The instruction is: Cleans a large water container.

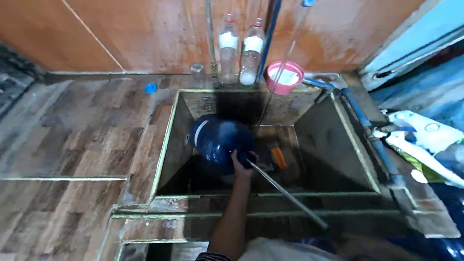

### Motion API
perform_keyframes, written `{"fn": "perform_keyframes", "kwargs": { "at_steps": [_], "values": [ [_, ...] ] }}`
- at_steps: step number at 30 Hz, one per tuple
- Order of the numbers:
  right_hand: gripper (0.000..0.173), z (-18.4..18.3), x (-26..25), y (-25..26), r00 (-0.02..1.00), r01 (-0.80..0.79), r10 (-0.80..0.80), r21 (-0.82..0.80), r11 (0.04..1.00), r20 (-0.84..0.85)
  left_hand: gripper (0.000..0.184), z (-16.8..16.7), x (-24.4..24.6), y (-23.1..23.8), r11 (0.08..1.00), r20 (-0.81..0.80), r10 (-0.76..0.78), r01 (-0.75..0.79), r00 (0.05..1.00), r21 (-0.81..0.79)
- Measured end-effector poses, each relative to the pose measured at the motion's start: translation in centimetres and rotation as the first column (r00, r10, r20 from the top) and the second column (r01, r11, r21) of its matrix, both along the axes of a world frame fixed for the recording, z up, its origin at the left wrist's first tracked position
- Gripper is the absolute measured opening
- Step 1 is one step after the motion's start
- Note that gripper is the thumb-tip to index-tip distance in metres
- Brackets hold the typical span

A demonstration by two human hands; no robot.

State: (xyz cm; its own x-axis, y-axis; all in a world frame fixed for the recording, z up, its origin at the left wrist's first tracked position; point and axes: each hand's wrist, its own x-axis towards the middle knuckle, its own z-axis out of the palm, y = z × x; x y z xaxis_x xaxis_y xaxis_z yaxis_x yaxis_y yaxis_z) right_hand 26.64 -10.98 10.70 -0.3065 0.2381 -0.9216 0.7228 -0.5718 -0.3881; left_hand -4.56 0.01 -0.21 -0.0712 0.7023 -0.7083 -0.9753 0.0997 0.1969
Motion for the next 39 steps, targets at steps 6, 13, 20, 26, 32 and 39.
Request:
{"fn": "perform_keyframes", "kwargs": {
  "at_steps": [6,13,20,26,32,39],
  "values": [
    [0.031,0.9,3.8,3.9,0.782,-0.580,0.350,0.398,0.710,0.515,0.031,0.1,1.6,-1.2,0.964,-0.238,-0.222,0.175,0.946,-0.202],
    [0.022,1.0,5.1,4.0,0.901,-0.411,0.331,0.310,0.858,0.280,0.056,-0.3,2.8,-0.5,0.998,-0.175,-0.054,0.048,0.983,-0.042],
    [0.013,-1.1,6.4,1.0,0.971,-0.144,0.132,-0.050,0.988,-0.201,0.048,-1.6,4.3,0.3,0.977,-0.047,0.135,-0.125,0.990,0.173],
    [0.030,1.1,8.7,5.4,0.732,-0.657,0.373,0.447,0.607,0.570,0.053,-1.3,4.3,-0.5,0.981,-0.192,-0.182,0.166,0.964,-0.097],
    [0.012,-0.1,7.9,1.8,0.968,-0.094,0.051,-0.169,0.981,-0.247,0.056,-1.8,5.5,0.2,0.948,0.025,0.215,-0.214,0.976,0.235],
    [0.027,1.6,9.4,5.6,0.745,-0.656,0.420,0.458,0.600,0.518,0.048,-0.6,5.5,-0.1,0.991,-0.248,-0.066,0.035,0.967,-0.126]
  ]
}}
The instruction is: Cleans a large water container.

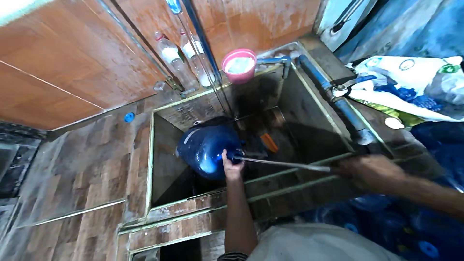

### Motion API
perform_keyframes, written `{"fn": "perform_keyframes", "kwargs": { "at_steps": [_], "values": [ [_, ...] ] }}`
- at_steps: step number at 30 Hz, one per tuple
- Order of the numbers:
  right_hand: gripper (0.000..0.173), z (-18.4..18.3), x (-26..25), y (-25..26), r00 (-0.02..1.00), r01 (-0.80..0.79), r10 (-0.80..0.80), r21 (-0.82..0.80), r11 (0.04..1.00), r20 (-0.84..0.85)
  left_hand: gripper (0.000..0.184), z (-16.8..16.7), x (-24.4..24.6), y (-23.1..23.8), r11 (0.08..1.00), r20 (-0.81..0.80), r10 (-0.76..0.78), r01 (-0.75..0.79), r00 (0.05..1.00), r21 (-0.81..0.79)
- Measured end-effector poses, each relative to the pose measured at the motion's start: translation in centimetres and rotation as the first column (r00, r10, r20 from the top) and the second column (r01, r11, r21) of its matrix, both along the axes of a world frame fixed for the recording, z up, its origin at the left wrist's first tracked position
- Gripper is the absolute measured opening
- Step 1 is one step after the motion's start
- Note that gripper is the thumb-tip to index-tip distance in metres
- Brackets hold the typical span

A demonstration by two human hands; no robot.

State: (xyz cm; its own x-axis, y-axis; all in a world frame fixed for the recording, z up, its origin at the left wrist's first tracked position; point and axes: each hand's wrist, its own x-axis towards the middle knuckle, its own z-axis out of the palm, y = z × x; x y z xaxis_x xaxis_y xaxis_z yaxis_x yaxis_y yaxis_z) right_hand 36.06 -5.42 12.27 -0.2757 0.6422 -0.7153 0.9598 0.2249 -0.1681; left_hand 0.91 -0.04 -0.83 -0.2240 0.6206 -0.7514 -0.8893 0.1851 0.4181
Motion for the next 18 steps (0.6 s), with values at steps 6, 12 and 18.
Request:
{"fn": "perform_keyframes", "kwargs": {
  "at_steps": [6,12,18],
  "values": [
    [0.014,0.6,-1.2,-1.2,0.885,0.210,-0.424,-0.648,0.732,-0.193,0.067,-1.5,0.3,0.1,0.892,0.317,0.232,-0.331,0.920,0.307],
    [0.028,0.9,-1.6,-1.0,0.992,0.083,-0.103,-0.244,0.966,-0.073,0.049,-0.2,0.0,0.8,0.982,0.141,0.119,-0.137,0.983,0.126],
    [0.017,1.1,-2.2,0.2,0.958,0.180,-0.267,-0.499,0.848,-0.108,0.073,-1.7,-0.8,0.6,0.938,0.282,0.142,-0.220,0.949,0.268]
  ]
}}
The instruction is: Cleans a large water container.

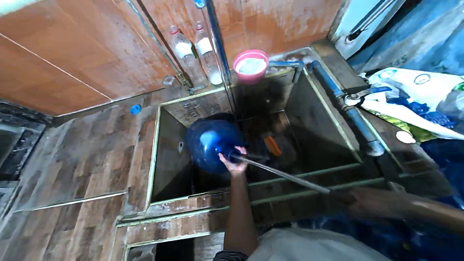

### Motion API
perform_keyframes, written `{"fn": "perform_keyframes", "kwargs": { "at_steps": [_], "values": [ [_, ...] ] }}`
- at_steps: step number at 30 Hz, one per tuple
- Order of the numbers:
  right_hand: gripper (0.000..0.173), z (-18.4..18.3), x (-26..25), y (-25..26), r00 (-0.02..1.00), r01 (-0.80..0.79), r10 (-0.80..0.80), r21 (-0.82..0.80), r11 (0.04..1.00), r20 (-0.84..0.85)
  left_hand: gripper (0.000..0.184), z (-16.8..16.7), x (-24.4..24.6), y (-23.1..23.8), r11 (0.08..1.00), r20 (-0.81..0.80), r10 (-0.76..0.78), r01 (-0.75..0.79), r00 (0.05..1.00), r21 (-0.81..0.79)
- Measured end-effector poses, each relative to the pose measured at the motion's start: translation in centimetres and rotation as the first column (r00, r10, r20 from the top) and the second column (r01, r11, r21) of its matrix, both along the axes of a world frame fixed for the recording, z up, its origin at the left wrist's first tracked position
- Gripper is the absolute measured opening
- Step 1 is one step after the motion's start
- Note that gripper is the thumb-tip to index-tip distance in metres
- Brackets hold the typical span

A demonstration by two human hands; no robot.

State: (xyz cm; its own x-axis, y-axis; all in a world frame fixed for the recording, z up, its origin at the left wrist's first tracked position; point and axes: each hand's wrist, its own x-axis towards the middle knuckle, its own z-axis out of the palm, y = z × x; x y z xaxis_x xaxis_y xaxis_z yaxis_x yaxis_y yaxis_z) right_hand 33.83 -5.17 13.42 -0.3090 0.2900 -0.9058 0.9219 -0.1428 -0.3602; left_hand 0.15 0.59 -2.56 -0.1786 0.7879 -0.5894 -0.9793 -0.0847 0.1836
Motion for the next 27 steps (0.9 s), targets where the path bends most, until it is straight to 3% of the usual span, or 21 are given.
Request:
{"fn": "perform_keyframes", "kwargs": {
  "at_steps": [2,3,4,6,7,8,9,10,11,12,13,15,17,19,20,21,22,23,24,25,27],
  "values": [
    [0.029,0.1,0.3,1.3,0.932,-0.296,0.168,0.404,0.866,0.322,0.065,0.9,-0.3,-0.2,0.956,-0.149,-0.220,0.183,0.964,-0.228],
    [0.030,-0.8,0.9,1.4,0.913,-0.367,0.185,0.535,0.761,0.363,0.055,1.0,-0.4,-0.2,0.935,-0.172,-0.258,0.201,0.951,-0.293],
    [0.028,-1.1,0.6,1.3,0.921,-0.367,0.198,0.574,0.732,0.337,0.046,1.1,-0.5,0.0,0.935,-0.179,-0.240,0.177,0.954,-0.308],
    [0.033,-0.7,-2.4,0.8,0.976,-0.220,0.202,0.365,0.905,0.087,0.037,0.9,-0.4,0.2,0.977,-0.147,-0.097,0.066,0.984,-0.201],
    [0.028,-1.2,-3.8,0.0,0.988,-0.086,0.105,0.164,0.983,-0.112,0.039,0.9,-0.3,0.2,0.991,-0.118,-0.025,0.008,0.993,-0.136],
    [0.012,-2.4,-4.6,-0.9,0.960,0.066,-0.087,-0.088,0.994,-0.265,0.044,0.9,-0.2,0.3,0.995,-0.089,0.035,-0.043,0.995,-0.088],
    [0.013,-3.3,-5.3,-1.4,0.913,0.177,-0.281,-0.333,0.926,-0.297,0.050,1.1,-0.4,0.2,0.996,-0.071,0.068,-0.072,0.995,-0.058],
    [0.012,-3.6,-5.7,-1.0,0.921,0.191,-0.298,-0.374,0.907,-0.251,0.056,1.2,-0.8,0.0,0.996,-0.078,0.062,-0.067,0.995,-0.062],
    [0.005,-3.2,-5.9,0.0,0.975,0.123,-0.154,-0.187,0.975,-0.162,0.059,1.4,-1.3,-0.2,0.994,-0.105,0.011,-0.022,0.994,-0.110],
    [0.017,-2.1,-6.1,1.2,0.998,-0.052,0.049,0.089,0.995,0.028,0.060,1.6,-1.7,-0.4,0.981,-0.133,-0.083,0.058,0.988,-0.186],
    [0.030,-1.2,-6.5,2.1,0.949,-0.253,0.185,0.268,0.930,0.254,0.056,1.8,-2.1,-0.6,0.955,-0.146,-0.193,0.152,0.970,-0.253],
    [0.039,-0.6,-7.7,1.7,0.880,-0.415,0.253,0.392,0.821,0.402,0.040,1.8,-2.2,-0.7,0.909,-0.145,-0.313,0.252,0.939,-0.333],
    [0.034,-1.0,-10.2,0.2,0.957,-0.272,0.219,0.331,0.904,0.189,0.032,1.7,-2.2,-0.4,0.920,-0.116,-0.282,0.234,0.952,-0.316],
    [0.007,-3.0,-11.7,-1.8,0.969,0.142,-0.140,-0.005,0.990,-0.201,0.035,2.5,-2.6,-0.2,0.954,-0.058,-0.192,0.173,0.980,-0.243],
    [0.004,-3.4,-12.2,-2.5,0.883,0.301,-0.374,-0.271,0.914,-0.282,0.038,2.7,-3.0,-0.2,0.971,-0.016,-0.136,0.131,0.991,-0.201],
    [0.005,-3.2,-12.5,-2.3,0.836,0.373,-0.473,-0.346,0.861,-0.278,0.041,2.8,-3.6,-0.1,0.980,0.021,-0.100,0.102,0.995,-0.169],
    [0.004,-2.4,-12.2,-1.5,0.889,0.344,-0.380,-0.177,0.922,-0.255,0.044,2.7,-4.1,-0.2,0.981,0.041,-0.103,0.108,0.994,-0.161],
    [0.022,-1.2,-11.7,-0.6,0.980,0.174,-0.156,0.146,0.974,-0.124,0.047,2.3,-4.2,-0.3,0.972,0.024,-0.165,0.167,0.986,-0.168],
    [0.044,0.0,-11.0,-0.1,0.996,-0.047,0.013,0.400,0.915,0.087,0.051,1.9,-4.3,-0.5,0.955,-0.001,-0.244,0.240,0.970,-0.175],
    [0.053,0.4,-9.8,-0.3,0.970,-0.207,0.091,0.568,0.797,0.225,0.053,1.9,-4.4,-0.5,0.935,-0.018,-0.305,0.296,0.952,-0.193],
    [0.051,0.2,-6.4,-1.5,0.937,-0.348,0.150,0.792,0.502,0.317,0.048,2.2,-4.6,0.0,0.915,-0.028,-0.343,0.327,0.939,-0.236]
  ]
}}
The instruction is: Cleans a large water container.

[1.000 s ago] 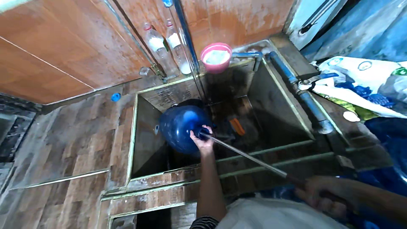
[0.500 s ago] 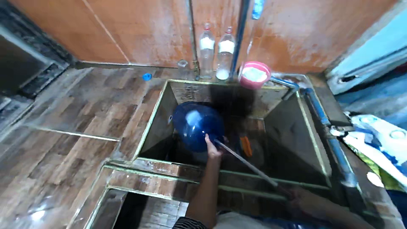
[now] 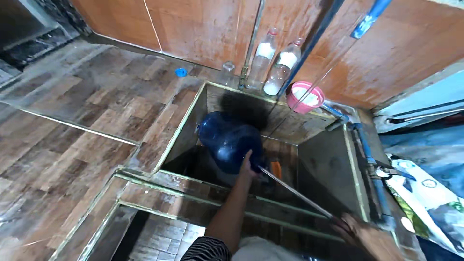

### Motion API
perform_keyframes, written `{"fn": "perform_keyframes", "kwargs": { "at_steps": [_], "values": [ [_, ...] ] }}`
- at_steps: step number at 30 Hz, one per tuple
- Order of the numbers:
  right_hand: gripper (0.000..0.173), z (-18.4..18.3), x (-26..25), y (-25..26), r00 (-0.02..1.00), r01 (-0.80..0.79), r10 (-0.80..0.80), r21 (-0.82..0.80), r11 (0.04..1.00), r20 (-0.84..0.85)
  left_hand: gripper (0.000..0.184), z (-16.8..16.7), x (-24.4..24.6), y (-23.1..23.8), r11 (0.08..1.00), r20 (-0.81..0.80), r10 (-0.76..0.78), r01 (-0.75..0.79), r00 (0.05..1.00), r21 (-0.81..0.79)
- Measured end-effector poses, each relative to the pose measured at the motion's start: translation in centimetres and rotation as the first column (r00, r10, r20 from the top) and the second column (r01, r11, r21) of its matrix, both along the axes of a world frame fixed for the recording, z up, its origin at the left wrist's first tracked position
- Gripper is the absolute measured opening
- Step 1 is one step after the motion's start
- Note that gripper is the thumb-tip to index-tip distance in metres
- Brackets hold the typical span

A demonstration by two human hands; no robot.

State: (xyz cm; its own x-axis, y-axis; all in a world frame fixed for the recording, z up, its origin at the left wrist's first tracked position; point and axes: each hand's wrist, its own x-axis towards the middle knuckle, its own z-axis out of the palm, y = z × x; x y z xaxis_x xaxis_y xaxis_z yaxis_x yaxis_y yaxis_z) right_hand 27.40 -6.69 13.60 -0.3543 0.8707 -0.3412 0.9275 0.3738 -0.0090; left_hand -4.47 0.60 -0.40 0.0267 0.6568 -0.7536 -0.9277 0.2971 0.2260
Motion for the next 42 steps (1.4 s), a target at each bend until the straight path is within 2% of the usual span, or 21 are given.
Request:
{"fn": "perform_keyframes", "kwargs": {
  "at_steps": [2,6,8,9,10,11,13,15,18,21,23,26,29,33,38,40,42],
  "values": [
    [0.041,-0.1,2.9,-1.8,1.000,-0.001,-0.001,0.112,0.994,0.011,0.044,0.0,-0.6,-0.1,1.000,0.025,0.015,-0.014,1.000,-0.027],
    [0.036,-2.3,7.7,-4.6,0.960,0.227,-0.239,0.095,0.969,0.146,0.042,0.5,-0.7,0.4,0.999,0.009,0.011,-0.011,1.000,-0.046],
    [0.047,-3.1,7.2,-4.3,0.881,0.380,-0.324,-0.108,0.919,0.345,0.042,0.5,-0.2,0.5,0.999,-0.026,-0.005,0.003,1.000,-0.049],
    [0.057,-3.0,5.6,-3.6,0.852,0.431,-0.311,-0.230,0.872,0.420,0.043,0.4,-0.1,0.4,0.999,-0.034,-0.014,0.012,0.999,-0.053],
    [0.066,-2.6,3.3,-2.6,0.868,0.410,-0.274,-0.288,0.865,0.414,0.045,0.1,-0.1,0.4,0.998,-0.036,-0.027,0.025,0.999,-0.053],
    [0.069,-1.9,0.1,-1.3,0.910,0.357,-0.255,-0.302,0.884,0.328,0.047,-0.2,0.0,0.4,0.998,-0.035,-0.031,0.029,0.999,-0.051],
    [0.064,-1.6,-7.3,1.7,0.956,0.281,-0.293,-0.329,0.901,0.013,0.050,-0.5,0.3,0.1,0.997,-0.046,-0.047,0.044,0.998,-0.055],
    [0.054,-3.4,-14.2,5.3,0.878,0.284,-0.417,-0.447,0.848,-0.234,0.054,-0.5,0.5,0.0,0.995,-0.064,-0.078,0.073,0.995,-0.072],
    [0.047,-7.8,-20.7,8.5,0.710,0.321,-0.648,-0.692,0.647,-0.276,0.059,-0.3,0.3,-0.8,0.988,-0.163,-0.139,0.125,0.977,-0.096],
    [0.048,-9.7,-22.5,7.7,0.618,0.286,-0.742,-0.805,0.519,-0.260,0.052,-0.3,-1.2,-1.6,0.991,-0.226,-0.130,0.119,0.965,-0.061],
    [0.053,-9.9,-22.7,6.4,0.666,0.236,-0.693,-0.804,0.545,-0.274,0.042,-0.3,-2.2,-2.2,0.997,-0.225,-0.065,0.054,0.972,-0.053],
    [0.060,-9.3,-22.7,5.1,0.804,0.114,-0.475,-0.691,0.713,-0.357,0.037,-0.3,-3.3,-2.5,0.997,-0.214,-0.025,0.008,0.976,-0.077],
    [0.058,-9.1,-22.0,3.9,0.865,0.004,-0.296,-0.585,0.811,-0.405,0.037,-0.4,-3.7,-2.9,0.997,-0.216,-0.012,-0.005,0.976,-0.075],
    [0.057,-6.6,-20.6,2.4,0.921,-0.065,-0.149,-0.520,0.851,-0.360,0.038,0.6,-4.2,-3.9,0.997,-0.264,-0.038,0.020,0.964,-0.071],
    [0.053,-5.3,-18.5,1.1,0.927,-0.109,-0.088,-0.487,0.866,-0.365,0.046,1.1,-3.4,-4.2,0.982,-0.299,-0.165,0.127,0.940,-0.143],
    [0.052,-4.4,-17.2,0.2,0.932,-0.142,-0.050,-0.488,0.861,-0.359,0.047,0.9,-3.1,-4.4,0.987,-0.311,-0.153,0.131,0.938,-0.090],
    [0.051,-3.1,-15.0,-1.4,0.929,-0.206,0.011,-0.491,0.846,-0.370,0.044,0.1,-3.6,-5.8,0.987,-0.440,-0.136,0.160,0.888,0.018]
  ]
}}
